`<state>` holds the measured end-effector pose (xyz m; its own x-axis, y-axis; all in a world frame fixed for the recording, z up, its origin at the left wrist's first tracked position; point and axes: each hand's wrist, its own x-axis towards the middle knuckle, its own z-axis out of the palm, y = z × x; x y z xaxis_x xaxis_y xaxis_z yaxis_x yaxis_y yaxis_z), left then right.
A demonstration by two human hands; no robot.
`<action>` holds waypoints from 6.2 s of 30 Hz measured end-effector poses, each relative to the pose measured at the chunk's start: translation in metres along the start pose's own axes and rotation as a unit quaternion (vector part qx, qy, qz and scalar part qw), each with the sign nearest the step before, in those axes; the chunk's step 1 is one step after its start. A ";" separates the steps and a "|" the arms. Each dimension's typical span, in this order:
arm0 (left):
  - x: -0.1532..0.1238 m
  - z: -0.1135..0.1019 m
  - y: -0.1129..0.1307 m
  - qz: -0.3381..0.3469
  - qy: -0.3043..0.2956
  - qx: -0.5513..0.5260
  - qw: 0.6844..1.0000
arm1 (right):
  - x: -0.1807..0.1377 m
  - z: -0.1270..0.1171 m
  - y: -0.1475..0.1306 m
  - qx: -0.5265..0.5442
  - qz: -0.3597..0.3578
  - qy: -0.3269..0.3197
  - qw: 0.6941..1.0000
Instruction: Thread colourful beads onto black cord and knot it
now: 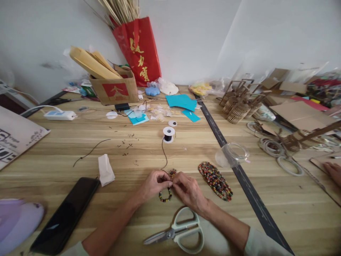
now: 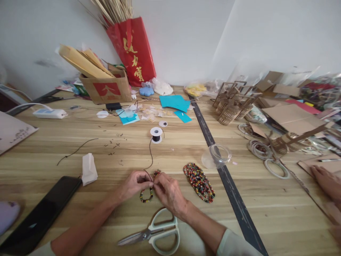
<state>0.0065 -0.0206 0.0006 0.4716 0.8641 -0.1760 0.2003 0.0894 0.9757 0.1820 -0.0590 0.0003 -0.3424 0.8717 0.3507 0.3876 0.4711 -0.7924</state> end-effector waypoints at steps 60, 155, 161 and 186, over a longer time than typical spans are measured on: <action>0.000 0.001 -0.001 0.042 0.037 0.080 0.995 | 0.008 -0.007 0.002 0.103 0.150 -0.028 0.983; -0.009 0.011 0.008 0.102 0.072 0.053 0.991 | 0.005 -0.008 -0.003 0.083 0.106 -0.027 0.990; -0.009 0.011 0.006 0.117 0.072 0.050 0.989 | 0.002 -0.007 0.002 0.046 0.067 -0.043 0.996; -0.008 0.013 -0.003 0.126 0.051 0.061 0.989 | 0.004 -0.010 0.001 -0.020 -0.002 -0.063 0.998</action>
<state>0.0131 -0.0347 -0.0030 0.4318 0.8974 0.0911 0.1925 -0.1903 0.9627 0.1899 -0.0535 0.0062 -0.4469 0.8476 0.2860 0.4197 0.4810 -0.7697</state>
